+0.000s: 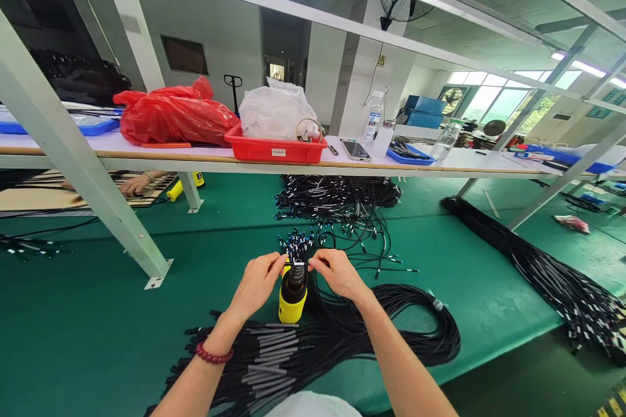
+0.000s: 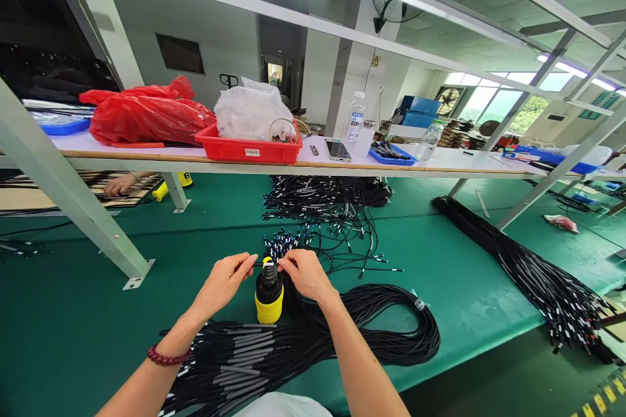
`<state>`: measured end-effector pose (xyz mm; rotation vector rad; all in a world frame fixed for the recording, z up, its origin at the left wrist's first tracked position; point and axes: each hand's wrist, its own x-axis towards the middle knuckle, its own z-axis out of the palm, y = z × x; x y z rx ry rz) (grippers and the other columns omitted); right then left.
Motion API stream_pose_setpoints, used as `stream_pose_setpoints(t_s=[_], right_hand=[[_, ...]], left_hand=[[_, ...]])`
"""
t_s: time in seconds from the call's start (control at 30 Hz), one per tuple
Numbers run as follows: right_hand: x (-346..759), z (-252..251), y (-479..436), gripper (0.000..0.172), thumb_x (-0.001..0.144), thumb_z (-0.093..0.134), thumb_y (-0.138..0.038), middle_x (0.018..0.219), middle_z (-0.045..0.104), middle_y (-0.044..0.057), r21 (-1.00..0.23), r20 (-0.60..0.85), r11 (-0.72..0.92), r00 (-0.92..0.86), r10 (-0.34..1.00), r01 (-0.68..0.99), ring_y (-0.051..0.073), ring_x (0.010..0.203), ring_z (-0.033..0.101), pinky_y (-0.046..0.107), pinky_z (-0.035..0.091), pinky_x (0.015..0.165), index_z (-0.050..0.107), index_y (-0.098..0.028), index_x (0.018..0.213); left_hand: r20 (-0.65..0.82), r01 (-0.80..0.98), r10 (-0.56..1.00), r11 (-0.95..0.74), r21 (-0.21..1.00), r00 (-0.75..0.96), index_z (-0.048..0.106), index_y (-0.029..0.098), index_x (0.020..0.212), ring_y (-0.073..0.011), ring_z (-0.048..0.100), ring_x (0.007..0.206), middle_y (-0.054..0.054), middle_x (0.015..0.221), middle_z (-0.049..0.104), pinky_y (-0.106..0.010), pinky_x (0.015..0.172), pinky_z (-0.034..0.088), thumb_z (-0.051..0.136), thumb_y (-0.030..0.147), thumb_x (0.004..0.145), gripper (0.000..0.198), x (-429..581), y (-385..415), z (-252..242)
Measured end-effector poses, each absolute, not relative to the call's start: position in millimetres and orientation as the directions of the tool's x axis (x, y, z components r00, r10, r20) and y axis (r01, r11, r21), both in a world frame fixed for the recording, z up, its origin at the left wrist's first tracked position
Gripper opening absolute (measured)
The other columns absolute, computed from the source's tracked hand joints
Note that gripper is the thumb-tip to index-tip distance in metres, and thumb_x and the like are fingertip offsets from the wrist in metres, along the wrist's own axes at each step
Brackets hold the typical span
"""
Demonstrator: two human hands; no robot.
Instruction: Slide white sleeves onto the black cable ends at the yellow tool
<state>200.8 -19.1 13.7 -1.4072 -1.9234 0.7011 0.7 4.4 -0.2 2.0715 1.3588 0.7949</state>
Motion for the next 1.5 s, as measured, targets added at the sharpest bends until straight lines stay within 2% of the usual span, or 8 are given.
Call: stream_pose_setpoints(t_s=[0.23,0.53,0.73,0.83,1.07,1.2,1.4,1.5], right_hand=[[199,3,-12,0.021,0.088,0.057,-0.020,0.067,0.069,0.001,-0.741,0.189,0.237,-0.144,0.971,0.629,0.013,0.062,0.057,0.022,0.036,0.058,0.072,-0.017,0.075],[198,-5,-9,0.012,0.083,0.060,-0.016,0.078,0.071,0.003,-0.748,0.208,0.212,-0.082,0.975,0.629,0.015,0.073,0.063,0.022,0.042,0.065,0.071,-0.016,0.078],[198,3,-16,0.028,0.090,0.056,-0.024,0.058,0.064,-0.001,-0.724,0.187,0.259,-0.180,0.966,0.639,0.012,0.056,0.054,0.022,0.033,0.057,0.070,-0.018,0.067],[196,5,-17,0.033,0.093,0.051,-0.024,0.057,0.062,-0.002,-0.725,0.196,0.260,-0.172,0.966,0.638,0.011,0.054,0.051,0.023,0.031,0.055,0.069,-0.018,0.066],[192,-3,-11,0.012,0.085,0.059,-0.016,0.071,0.065,0.000,-0.749,0.250,0.243,-0.077,0.965,0.616,0.013,0.066,0.056,0.021,0.037,0.057,0.064,-0.017,0.074],[195,-4,-11,0.009,0.083,0.061,-0.015,0.074,0.066,0.001,-0.751,0.256,0.245,-0.071,0.964,0.613,0.014,0.069,0.057,0.021,0.039,0.059,0.064,-0.017,0.075],[197,5,-19,0.031,0.092,0.052,-0.025,0.058,0.061,-0.002,-0.731,0.232,0.284,-0.165,0.959,0.621,0.011,0.055,0.050,0.022,0.032,0.055,0.065,-0.018,0.065],[196,4,-21,0.035,0.094,0.049,-0.024,0.056,0.059,-0.003,-0.730,0.230,0.286,-0.171,0.958,0.621,0.011,0.052,0.047,0.023,0.030,0.055,0.064,-0.018,0.063]], left_hand=[[0.223,0.596,0.930,-0.360,0.718,0.293,0.048,0.022,0.065,-0.0138,0.041,0.053,0.005,0.056,0.045,-0.025,0.053,0.030,0.037,0.051,0.092,0.041,1,4,-1],[0.255,0.556,0.923,-0.378,0.740,0.288,0.056,0.021,0.083,-0.0173,0.057,0.072,0.000,0.078,0.063,-0.026,0.065,0.042,0.045,0.041,0.088,0.023,2,5,-2],[0.232,0.584,0.933,-0.354,0.730,0.275,0.042,0.022,0.058,-0.0142,0.041,0.052,0.005,0.053,0.045,-0.026,0.054,0.031,0.037,0.050,0.092,0.045,0,5,1],[0.231,0.584,0.936,-0.347,0.734,0.267,0.039,0.022,0.054,-0.0136,0.038,0.050,0.005,0.049,0.040,-0.026,0.053,0.029,0.035,0.053,0.093,0.050,-1,5,-1],[0.286,0.517,0.916,-0.396,0.759,0.283,0.054,0.022,0.079,-0.0174,0.057,0.071,0.000,0.076,0.062,-0.027,0.066,0.044,0.045,0.043,0.088,0.024,-2,7,-5],[0.293,0.504,0.910,-0.408,0.761,0.295,0.057,0.022,0.082,-0.0191,0.060,0.078,-0.002,0.083,0.066,-0.029,0.072,0.047,0.050,0.039,0.085,0.019,-1,7,-2],[0.266,0.557,0.927,-0.372,0.742,0.266,0.046,0.021,0.056,-0.0146,0.045,0.052,0.003,0.052,0.050,-0.027,0.055,0.034,0.037,0.049,0.093,0.048,-1,4,0],[0.258,0.566,0.931,-0.362,0.740,0.257,0.043,0.021,0.051,-0.0136,0.040,0.048,0.004,0.047,0.044,-0.027,0.052,0.030,0.035,0.051,0.093,0.052,0,3,-2]])
